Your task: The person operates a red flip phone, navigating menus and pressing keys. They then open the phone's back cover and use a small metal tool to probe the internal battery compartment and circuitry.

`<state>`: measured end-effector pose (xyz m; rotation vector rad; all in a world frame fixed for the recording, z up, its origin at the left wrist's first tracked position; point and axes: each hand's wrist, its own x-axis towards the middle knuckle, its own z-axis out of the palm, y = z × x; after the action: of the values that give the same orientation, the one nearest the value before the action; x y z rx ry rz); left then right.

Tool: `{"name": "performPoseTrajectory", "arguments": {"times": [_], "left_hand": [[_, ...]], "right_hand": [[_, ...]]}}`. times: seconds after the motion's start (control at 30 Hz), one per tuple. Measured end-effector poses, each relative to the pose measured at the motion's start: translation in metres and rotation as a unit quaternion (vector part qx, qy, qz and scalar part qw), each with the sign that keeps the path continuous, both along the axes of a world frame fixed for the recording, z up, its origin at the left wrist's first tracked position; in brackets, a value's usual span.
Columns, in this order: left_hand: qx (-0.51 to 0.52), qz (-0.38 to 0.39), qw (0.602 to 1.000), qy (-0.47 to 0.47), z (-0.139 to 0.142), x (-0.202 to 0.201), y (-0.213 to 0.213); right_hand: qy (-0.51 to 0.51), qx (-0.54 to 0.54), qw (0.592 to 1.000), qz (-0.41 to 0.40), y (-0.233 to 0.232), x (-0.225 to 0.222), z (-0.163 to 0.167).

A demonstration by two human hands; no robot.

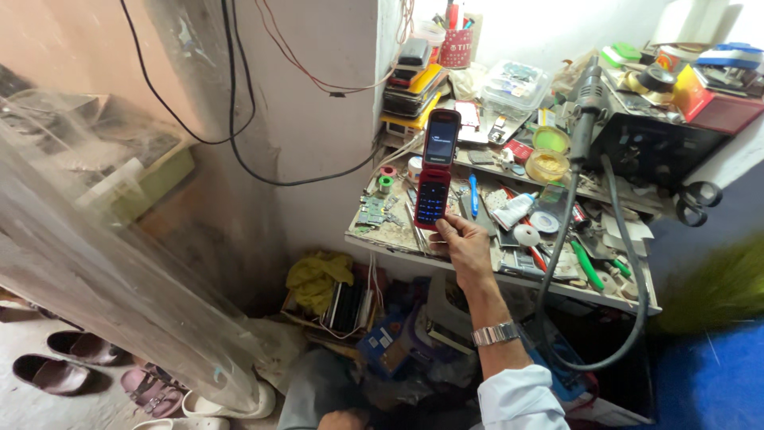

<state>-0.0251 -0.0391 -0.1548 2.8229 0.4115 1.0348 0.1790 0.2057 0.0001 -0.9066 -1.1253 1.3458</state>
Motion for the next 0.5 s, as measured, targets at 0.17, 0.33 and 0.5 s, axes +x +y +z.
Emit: {"name": "performPoseTrajectory", "arguments": {"times": [0.17,0.33,0.5], "left_hand": [[0.09,0.398,0.911,-0.06,-0.002,-0.006,-0.014],[0.301,0.485,0.809,-0.141,-0.001,-0.009,0.005],[-0.297,0.401,0.855,0.141,-0.007,-0.015,-0.012]], "right_hand": [[-0.008,-0.002,1.0,-0.006,-0.001,0.003,0.0],[-0.019,-0.004,1.0,-0.008,0.0,0.002,-0.003],[-0.008,0.001,1.0,-0.002,-0.002,0.005,-0.005]]}}
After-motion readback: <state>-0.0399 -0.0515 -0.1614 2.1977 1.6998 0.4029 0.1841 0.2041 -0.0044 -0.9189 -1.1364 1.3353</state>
